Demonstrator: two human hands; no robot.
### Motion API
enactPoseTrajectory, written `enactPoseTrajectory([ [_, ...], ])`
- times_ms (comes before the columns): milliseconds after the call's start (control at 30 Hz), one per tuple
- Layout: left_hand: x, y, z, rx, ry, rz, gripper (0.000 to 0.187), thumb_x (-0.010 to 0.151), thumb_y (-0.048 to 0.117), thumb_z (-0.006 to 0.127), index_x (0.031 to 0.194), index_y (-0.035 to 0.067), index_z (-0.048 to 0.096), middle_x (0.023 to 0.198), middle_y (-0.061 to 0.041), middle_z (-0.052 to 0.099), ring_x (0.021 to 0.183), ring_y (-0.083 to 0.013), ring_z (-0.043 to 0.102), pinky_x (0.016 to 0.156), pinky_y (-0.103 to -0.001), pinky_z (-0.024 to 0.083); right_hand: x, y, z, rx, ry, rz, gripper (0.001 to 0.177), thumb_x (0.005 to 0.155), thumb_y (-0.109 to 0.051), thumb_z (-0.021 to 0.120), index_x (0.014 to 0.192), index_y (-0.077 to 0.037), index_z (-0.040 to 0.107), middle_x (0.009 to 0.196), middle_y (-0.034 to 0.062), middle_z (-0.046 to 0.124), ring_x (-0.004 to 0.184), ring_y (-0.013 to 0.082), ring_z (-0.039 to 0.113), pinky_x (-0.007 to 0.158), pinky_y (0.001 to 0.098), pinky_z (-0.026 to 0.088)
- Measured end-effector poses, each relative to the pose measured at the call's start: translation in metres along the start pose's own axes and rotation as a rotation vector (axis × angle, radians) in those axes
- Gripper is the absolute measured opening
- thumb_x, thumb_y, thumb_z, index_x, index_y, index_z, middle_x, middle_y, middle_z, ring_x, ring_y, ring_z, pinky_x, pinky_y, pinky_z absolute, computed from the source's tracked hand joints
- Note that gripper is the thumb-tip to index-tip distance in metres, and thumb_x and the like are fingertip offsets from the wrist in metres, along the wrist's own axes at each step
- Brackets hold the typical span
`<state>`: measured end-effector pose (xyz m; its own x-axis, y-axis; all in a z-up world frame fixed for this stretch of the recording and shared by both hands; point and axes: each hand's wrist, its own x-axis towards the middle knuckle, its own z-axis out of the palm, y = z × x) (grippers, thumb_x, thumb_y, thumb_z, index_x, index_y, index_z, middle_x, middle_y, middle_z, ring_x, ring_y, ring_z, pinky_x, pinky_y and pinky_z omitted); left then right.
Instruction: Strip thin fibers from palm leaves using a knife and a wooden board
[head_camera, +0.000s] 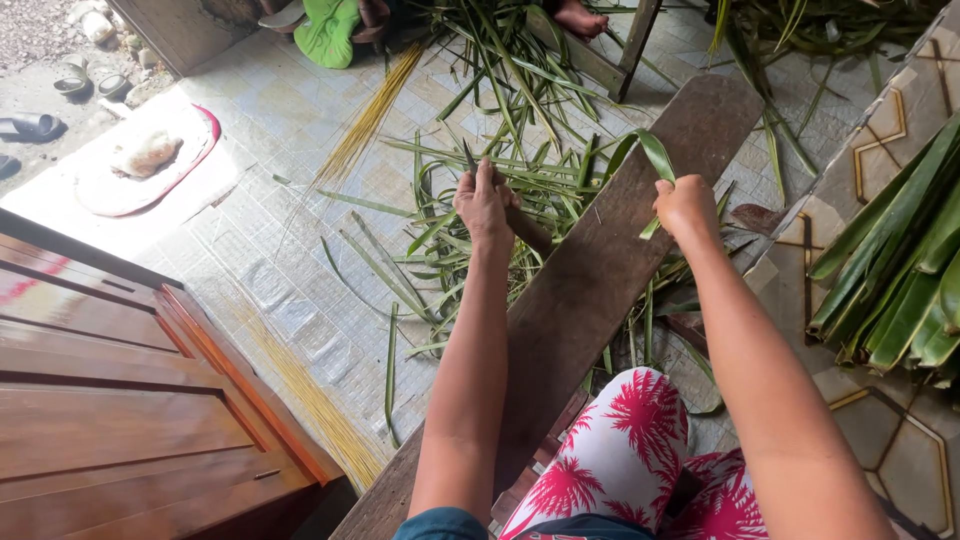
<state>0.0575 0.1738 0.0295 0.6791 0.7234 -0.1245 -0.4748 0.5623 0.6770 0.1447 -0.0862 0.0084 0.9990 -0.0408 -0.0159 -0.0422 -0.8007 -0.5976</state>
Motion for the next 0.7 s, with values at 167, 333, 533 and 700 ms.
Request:
enactPoseTrajectory([
  [167,0.006,-0.024,-0.013,-0.040,-0.096,-0.222,0.018,0.091,0.014,0.066,0.079,0.004,0.058,0.059,-0.009,0.057,0.034,-0.0094,0.047,0.028,-0.030,0.046,-0.021,-0.048,-0.011,0.357,-0.011,-0.363,0.040,0.104,-0.037,0.067,0.091,0.001,0.072,0.066,0.0185,0.063,0.064,0.0177,0.059,0.051,0.0350,0.046],
  [333,-0.014,-0.024,-0.001,0.017,-0.332,-0.297,0.019,0.090,0.015,0.069,0.080,0.002,0.059,0.065,-0.010,0.054,0.036,-0.0098,0.043,0.030,-0.030,0.044,-0.021,-0.074,-0.022,0.151,-0.122,-0.310,0.061,0.100,-0.045,0.059,0.131,0.007,0.052,0.120,0.0329,0.057,0.101,0.0424,0.063,0.083,0.0531,0.053],
  [533,-0.036,-0.032,0.014,0.103,-0.477,-0.387,0.018,0.087,0.014,0.073,0.083,0.001,0.062,0.064,-0.009,0.052,0.037,-0.0091,0.043,0.029,-0.033,0.043,-0.079,-0.102,-0.037,0.557,-0.440,-0.140,0.039,0.097,-0.036,0.061,0.109,0.001,0.067,0.063,0.0207,0.065,0.037,0.0194,0.059,0.033,0.0279,0.050],
  [700,-0.053,-0.027,0.022,0.118,-0.522,-0.460,0.020,0.086,0.015,0.075,0.084,0.000,0.063,0.065,-0.009,0.052,0.038,-0.0085,0.042,0.028,-0.033,0.043,-0.113,-0.078,-0.054,0.458,-0.328,-0.167,0.017,0.096,-0.011,0.056,0.100,0.000,0.069,0.057,0.0166,0.061,0.031,0.0140,0.049,0.025,0.0249,0.039],
])
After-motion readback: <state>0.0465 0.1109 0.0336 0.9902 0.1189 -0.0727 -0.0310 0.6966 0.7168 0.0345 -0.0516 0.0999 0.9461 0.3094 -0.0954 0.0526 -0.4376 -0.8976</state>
